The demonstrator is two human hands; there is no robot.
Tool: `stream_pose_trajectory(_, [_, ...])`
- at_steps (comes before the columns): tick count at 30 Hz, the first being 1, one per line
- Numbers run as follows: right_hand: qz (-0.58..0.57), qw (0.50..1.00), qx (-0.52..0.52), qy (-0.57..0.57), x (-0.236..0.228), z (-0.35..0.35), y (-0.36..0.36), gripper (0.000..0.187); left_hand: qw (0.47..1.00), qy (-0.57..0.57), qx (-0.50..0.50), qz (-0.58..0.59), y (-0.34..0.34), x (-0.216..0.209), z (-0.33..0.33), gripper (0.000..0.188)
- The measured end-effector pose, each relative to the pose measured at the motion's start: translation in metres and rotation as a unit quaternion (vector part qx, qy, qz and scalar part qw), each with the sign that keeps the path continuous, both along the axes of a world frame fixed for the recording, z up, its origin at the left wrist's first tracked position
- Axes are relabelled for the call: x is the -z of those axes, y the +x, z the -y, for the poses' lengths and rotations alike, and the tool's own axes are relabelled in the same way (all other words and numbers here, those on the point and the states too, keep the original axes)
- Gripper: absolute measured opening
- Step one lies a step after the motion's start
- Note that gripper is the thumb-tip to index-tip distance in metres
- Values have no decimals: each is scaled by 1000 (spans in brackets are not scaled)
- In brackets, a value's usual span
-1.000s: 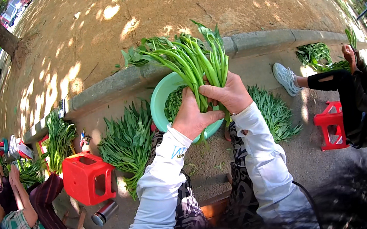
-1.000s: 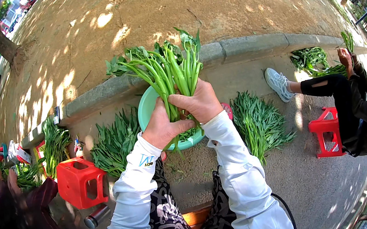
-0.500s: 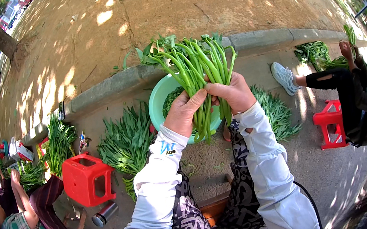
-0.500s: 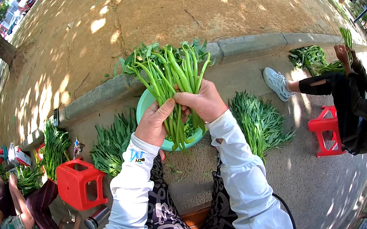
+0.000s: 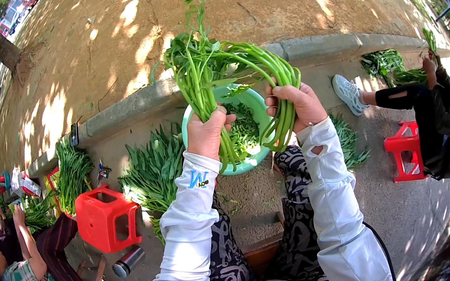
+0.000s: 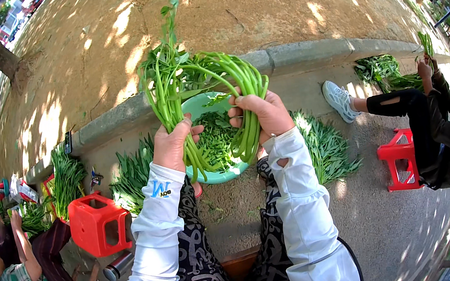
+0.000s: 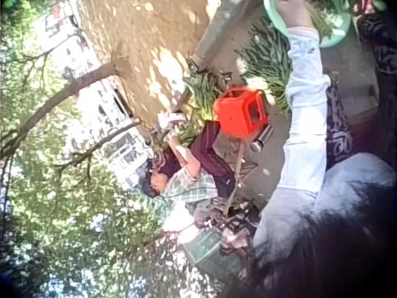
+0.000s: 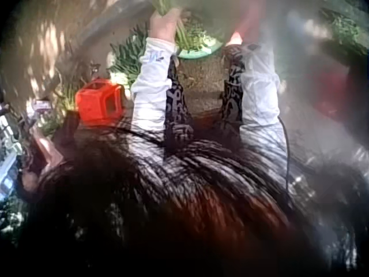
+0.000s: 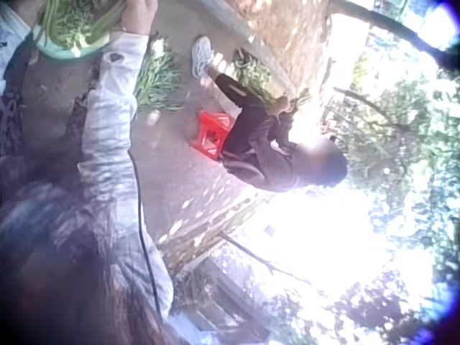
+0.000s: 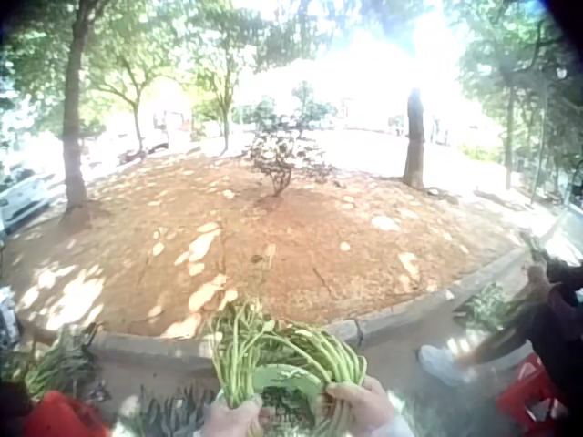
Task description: The person sorts green leafy vegetables by hand, picking through a bunch and placing selected pieces into a light green bowl while sitting outdoors.
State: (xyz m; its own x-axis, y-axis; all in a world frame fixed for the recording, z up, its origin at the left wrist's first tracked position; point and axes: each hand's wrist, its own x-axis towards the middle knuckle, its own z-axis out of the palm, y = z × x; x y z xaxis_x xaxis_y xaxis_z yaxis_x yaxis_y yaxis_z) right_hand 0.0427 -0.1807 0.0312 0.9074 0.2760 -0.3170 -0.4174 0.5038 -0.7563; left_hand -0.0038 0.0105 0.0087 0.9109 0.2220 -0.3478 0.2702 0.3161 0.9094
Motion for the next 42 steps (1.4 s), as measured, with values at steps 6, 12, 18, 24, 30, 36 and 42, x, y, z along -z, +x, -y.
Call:
stream_pose_trajectory(6, [-51, 951, 58, 300, 17, 25, 14, 15, 978, -192, -86, -15, 1, 3, -12, 23])
stream_pose_trajectory(12, [-55, 918, 86, 384, 21, 31, 18, 14, 982, -184, 12, -35, -1, -3, -11, 24])
stream_pose_trajectory(18, [-41, 919, 77, 385, 28, 32, 20, 15, 987, -82, 134, 14, -2, -2, -1, 28])
stream_pose_trajectory(24, [-24, 923, 94, 372, 27, 26, 20, 15, 988, -10, 148, 51, -6, -4, 4, 28])
stream_pose_trajectory(30, [3, 933, 117, 341, 27, 27, 20, 14, 983, 29, 172, 47, -5, -2, 5, 30])
stream_pose_trajectory(36, [-1, 936, 130, 328, 23, 24, 19, 14, 984, 41, 160, 59, -5, 5, 6, 28])
stream_pose_trajectory(42, [1, 942, 129, 311, 21, 22, 18, 14, 987, 76, 135, 48, -3, 3, 8, 25])
